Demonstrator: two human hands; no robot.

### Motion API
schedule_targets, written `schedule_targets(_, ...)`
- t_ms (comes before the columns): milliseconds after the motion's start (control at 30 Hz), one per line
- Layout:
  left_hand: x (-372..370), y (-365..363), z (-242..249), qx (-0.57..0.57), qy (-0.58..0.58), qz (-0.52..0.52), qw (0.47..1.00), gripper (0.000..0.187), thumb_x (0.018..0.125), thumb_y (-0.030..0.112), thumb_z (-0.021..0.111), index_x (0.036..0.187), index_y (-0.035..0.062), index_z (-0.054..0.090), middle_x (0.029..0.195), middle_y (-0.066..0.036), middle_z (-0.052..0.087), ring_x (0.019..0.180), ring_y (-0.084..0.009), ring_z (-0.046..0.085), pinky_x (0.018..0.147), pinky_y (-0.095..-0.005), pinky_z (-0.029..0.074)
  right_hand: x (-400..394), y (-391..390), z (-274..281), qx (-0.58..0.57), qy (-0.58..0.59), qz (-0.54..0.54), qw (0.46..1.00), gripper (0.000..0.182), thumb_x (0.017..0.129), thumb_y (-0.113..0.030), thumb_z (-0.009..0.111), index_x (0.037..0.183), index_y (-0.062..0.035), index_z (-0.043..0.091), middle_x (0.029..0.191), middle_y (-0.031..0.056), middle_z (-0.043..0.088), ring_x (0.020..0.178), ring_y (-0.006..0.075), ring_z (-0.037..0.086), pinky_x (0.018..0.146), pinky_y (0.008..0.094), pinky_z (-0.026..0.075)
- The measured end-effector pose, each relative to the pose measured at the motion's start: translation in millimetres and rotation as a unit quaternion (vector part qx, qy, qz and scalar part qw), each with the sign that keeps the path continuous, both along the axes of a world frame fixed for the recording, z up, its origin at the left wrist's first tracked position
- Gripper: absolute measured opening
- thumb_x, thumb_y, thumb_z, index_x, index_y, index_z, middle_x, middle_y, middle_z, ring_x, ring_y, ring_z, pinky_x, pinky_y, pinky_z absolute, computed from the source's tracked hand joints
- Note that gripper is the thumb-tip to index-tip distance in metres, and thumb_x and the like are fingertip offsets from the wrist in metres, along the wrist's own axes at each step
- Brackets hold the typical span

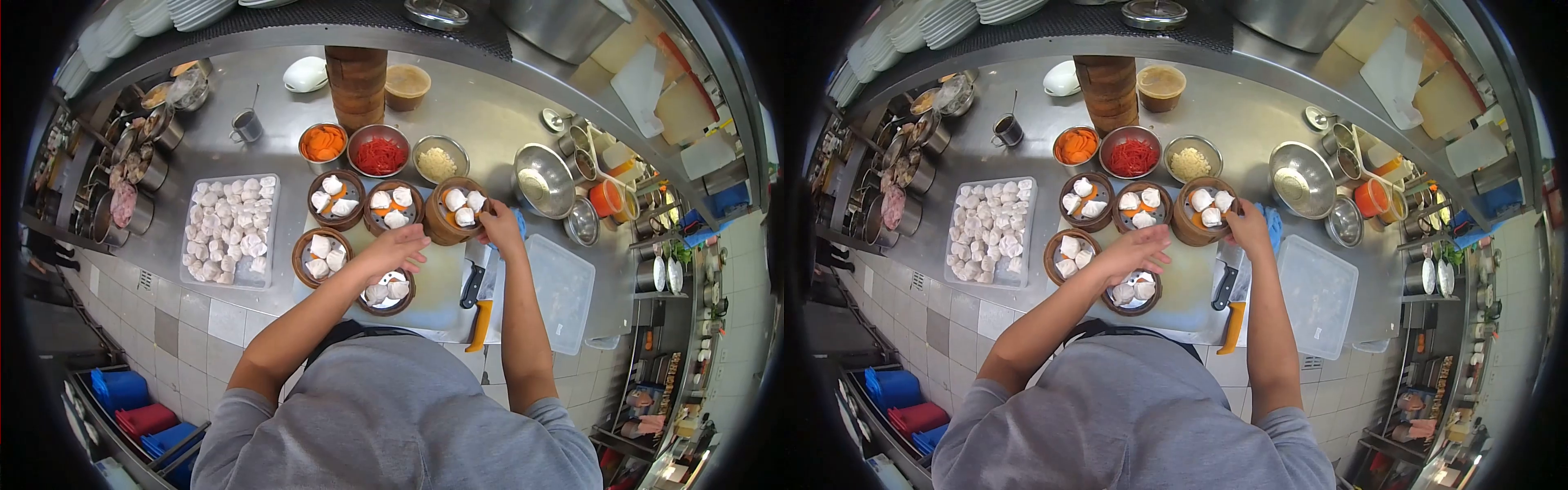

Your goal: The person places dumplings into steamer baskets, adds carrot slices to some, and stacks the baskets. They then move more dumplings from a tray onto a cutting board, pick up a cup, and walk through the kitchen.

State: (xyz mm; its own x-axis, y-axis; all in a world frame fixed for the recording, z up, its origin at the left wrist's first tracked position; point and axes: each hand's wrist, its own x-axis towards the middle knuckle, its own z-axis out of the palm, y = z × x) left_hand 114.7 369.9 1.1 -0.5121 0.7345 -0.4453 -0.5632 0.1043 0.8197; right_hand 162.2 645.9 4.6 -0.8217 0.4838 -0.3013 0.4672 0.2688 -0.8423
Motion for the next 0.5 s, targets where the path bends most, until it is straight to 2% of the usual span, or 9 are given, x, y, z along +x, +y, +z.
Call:
schedule_targets(67, -0.6, 12.2, -3.1, 0.003, -0.040, 0.012, 0.999, 0.077, 0.099, 0.036, 0.066, 0.155, -0.0006, 0.028, 0.147, -0.015, 0.044, 0.109, -0.0246, 0.063, 0.084, -0.0362, 0.058, 6.6, 6.4, -0.3, -0.049, -0.017, 0.016, 0.999, 0.047, 0.092, -0.025, 0.063, 0.132, -0.0009, 0.059, 0.105, 0.0093, 0.069, 0.077, 0.0159, 0.070, 0.060, 0.0288, 0.056)
schedule_targets(100, -1.2, 18.3, -5.9, 0.005, -0.079, 0.019, 0.997, 0.085, 0.098, 0.041, 0.066, 0.157, -0.0005, 0.021, 0.152, -0.015, 0.038, 0.114, -0.0282, 0.061, 0.086, -0.0389, 0.058, 8.3, 10.9, -3.7, -0.049, -0.017, 0.017, 0.998, 0.047, 0.092, -0.025, 0.063, 0.132, -0.0009, 0.059, 0.105, 0.0093, 0.069, 0.077, 0.0159, 0.070, 0.060, 0.0288, 0.056)
schedule_targets(133, -1.2, 24.5, -8.8, 0.004, -0.079, 0.019, 0.997, 0.085, 0.098, 0.041, 0.066, 0.157, -0.0005, 0.021, 0.152, -0.015, 0.038, 0.114, -0.0282, 0.061, 0.086, -0.0389, 0.058, 9.5, 15.9, -8.6, -0.059, -0.023, 0.036, 0.997, 0.052, 0.095, -0.035, 0.062, 0.136, -0.0024, 0.057, 0.114, 0.0090, 0.067, 0.095, 0.0169, 0.067, 0.073, 0.0315, 0.054)
schedule_targets(167, -0.1, 30.4, -12.0, 0.005, -0.090, 0.026, 0.996, 0.093, 0.097, 0.049, 0.063, 0.158, -0.0019, 0.015, 0.157, -0.018, 0.030, 0.120, -0.0317, 0.057, 0.087, -0.0419, 0.057, 10.8, 19.1, -14.5, -0.070, -0.029, 0.054, 0.996, 0.059, 0.097, -0.045, 0.061, 0.140, -0.0040, 0.055, 0.124, 0.0088, 0.065, 0.112, 0.0179, 0.063, 0.086, 0.0342, 0.052)
schedule_targets(200, 1.4, 36.1, -14.3, 0.005, -0.102, 0.034, 0.994, 0.101, 0.096, 0.058, 0.060, 0.159, -0.0033, 0.010, 0.161, -0.020, 0.022, 0.125, -0.0351, 0.053, 0.088, -0.0449, 0.057, 12.0, 21.0, -26.0, -0.071, -0.029, 0.053, 0.996, 0.059, 0.097, -0.045, 0.061, 0.140, -0.0040, 0.055, 0.124, 0.0088, 0.065, 0.112, 0.0179, 0.063, 0.086, 0.0342, 0.052)
schedule_targets(267, 5.8, 46.7, -9.7, -0.019, -0.117, 0.062, 0.991, 0.102, 0.095, 0.064, 0.055, 0.160, 0.0000, 0.010, 0.162, -0.019, 0.020, 0.127, -0.0366, 0.051, 0.088, -0.0477, 0.057, 14.7, 22.6, -52.7, -0.219, -0.017, 0.025, 0.975, 0.072, 0.101, -0.062, 0.045, 0.148, -0.0075, 0.046, 0.140, 0.0096, 0.058, 0.133, 0.0225, 0.050, 0.113, 0.0444, 0.035)
schedule_targets(333, 9.2, 59.2, -8.8, -0.042, -0.132, 0.091, 0.986, 0.102, 0.095, 0.070, 0.050, 0.161, 0.0033, 0.009, 0.163, -0.018, 0.017, 0.128, -0.0381, 0.049, 0.087, -0.0505, 0.057, 17.2, 18.9, -62.0, -0.256, 0.001, 0.027, 0.966, 0.077, 0.101, -0.065, 0.042, 0.152, -0.0076, 0.039, 0.146, 0.0108, 0.052, 0.136, 0.0249, 0.047, 0.115, 0.0469, 0.033)
schedule_targets(400, 11.3, 69.9, -8.9, -0.068, -0.140, 0.122, 0.980, 0.093, 0.099, 0.067, 0.042, 0.159, 0.0020, 0.014, 0.159, -0.017, 0.025, 0.131, -0.0393, 0.048, 0.088, -0.0522, 0.057, 18.7, 10.5, -66.0, -0.294, 0.018, 0.033, 0.955, 0.082, 0.100, -0.068, 0.038, 0.156, -0.0076, 0.032, 0.153, 0.0119, 0.046, 0.139, 0.0273, 0.044, 0.116, 0.0494, 0.031)
schedule_targets(500, 10.4, 81.4, -15.0, -0.076, -0.146, 0.118, 0.979, 0.090, 0.100, 0.067, 0.042, 0.157, 0.0010, 0.019, 0.158, -0.018, 0.028, 0.130, -0.0394, 0.048, 0.087, -0.0541, 0.057, 24.0, -2.6, -59.9, -0.317, 0.019, -0.040, 0.948, 0.081, 0.102, -0.067, 0.037, 0.158, -0.0090, 0.028, 0.156, 0.0115, 0.041, 0.140, 0.0327, 0.043, 0.113, 0.0603, 0.031)
